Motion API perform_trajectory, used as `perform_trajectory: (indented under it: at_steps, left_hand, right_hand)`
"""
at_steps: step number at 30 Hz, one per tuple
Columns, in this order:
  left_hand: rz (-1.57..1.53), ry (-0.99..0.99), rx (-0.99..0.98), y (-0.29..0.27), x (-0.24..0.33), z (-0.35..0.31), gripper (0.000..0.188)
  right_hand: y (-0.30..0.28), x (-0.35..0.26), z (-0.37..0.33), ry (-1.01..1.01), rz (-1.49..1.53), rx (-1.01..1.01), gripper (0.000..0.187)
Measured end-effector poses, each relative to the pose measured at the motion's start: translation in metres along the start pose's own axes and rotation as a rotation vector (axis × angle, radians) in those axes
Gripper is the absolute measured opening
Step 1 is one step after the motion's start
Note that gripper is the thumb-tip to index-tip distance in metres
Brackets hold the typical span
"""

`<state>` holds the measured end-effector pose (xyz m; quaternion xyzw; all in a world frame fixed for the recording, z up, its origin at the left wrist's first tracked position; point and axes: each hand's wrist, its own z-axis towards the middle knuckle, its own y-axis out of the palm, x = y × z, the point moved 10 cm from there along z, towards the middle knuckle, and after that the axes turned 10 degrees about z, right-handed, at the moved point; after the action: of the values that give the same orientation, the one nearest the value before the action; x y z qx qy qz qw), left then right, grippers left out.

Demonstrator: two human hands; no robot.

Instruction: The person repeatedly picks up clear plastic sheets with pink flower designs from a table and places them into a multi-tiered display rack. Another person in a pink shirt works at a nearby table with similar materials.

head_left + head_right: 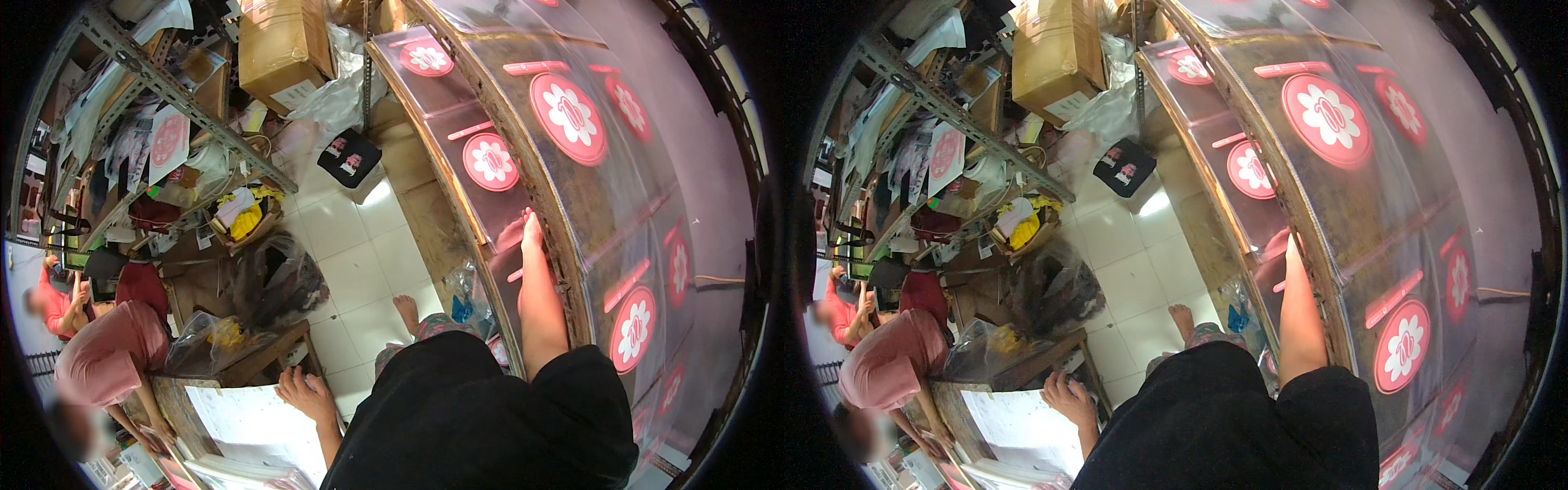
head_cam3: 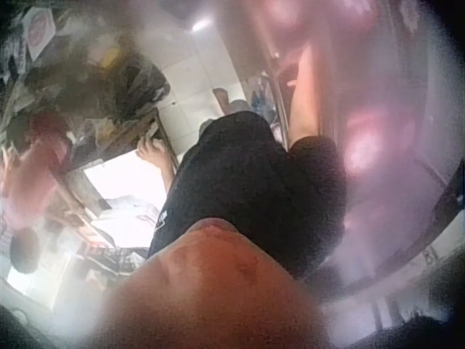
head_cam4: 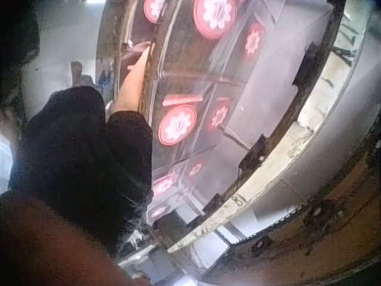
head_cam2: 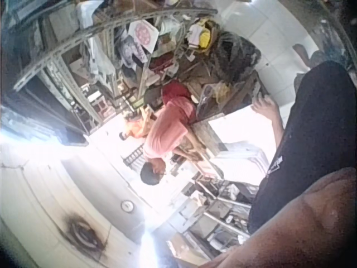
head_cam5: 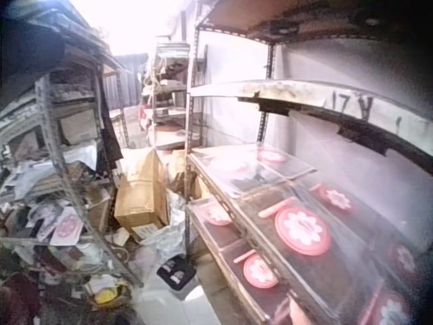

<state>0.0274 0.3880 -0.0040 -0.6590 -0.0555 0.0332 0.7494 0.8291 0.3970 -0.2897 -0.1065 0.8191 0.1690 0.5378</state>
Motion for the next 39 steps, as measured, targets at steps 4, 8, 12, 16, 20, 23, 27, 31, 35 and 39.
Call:
perform_trajectory:
  at_steps: [4,8,12,16,20,23,27,31,35,39]
  left_hand:
    - [0.005,0.005,0.049,0.001,-0.002,-0.003,0.030]
    - [0.022,0.007,0.067,0.008,-0.001,0.001,0.030]
    - [0.029,0.019,0.073,0.005,0.002,0.003,0.030]
    - [0.032,0.019,0.077,0.006,0.000,0.003,0.030]
    - [0.027,0.026,0.081,0.005,0.002,0.004,0.030]
    - [0.028,0.027,0.077,0.008,-0.001,0.004,0.030]
    - [0.012,0.015,0.083,0.006,0.000,0.002,0.029]
    - [-0.003,0.018,0.088,0.005,0.000,0.000,0.028]
    - [-0.026,0.022,0.092,0.006,0.002,0.002,0.028]
    - [-0.084,0.020,0.121,0.006,-0.005,0.002,0.029]
  right_hand:
    - [0.008,-0.025,-0.021,-0.111,-0.148,0.010,0.026]
    - [0.029,-0.061,-0.062,-0.306,-0.401,0.029,0.025]
    - [0.055,-0.094,-0.112,-0.509,-0.662,0.033,0.025]
    - [0.092,-0.117,-0.156,-0.643,-0.822,-0.013,0.025]
    - [0.119,-0.129,-0.187,-0.600,-0.918,-0.074,0.023]
    - [0.120,-0.123,-0.185,-0.686,-0.997,-0.087,0.021]
    - [0.123,-0.124,-0.185,-0.721,-1.008,-0.134,0.021]
    - [0.117,-0.124,-0.180,-0.687,-0.961,-0.126,0.022]
    - [0.116,-0.132,-0.188,-0.815,-0.906,-0.097,0.023]
    - [0.135,-0.138,-0.219,-0.928,-0.951,-0.153,0.025]
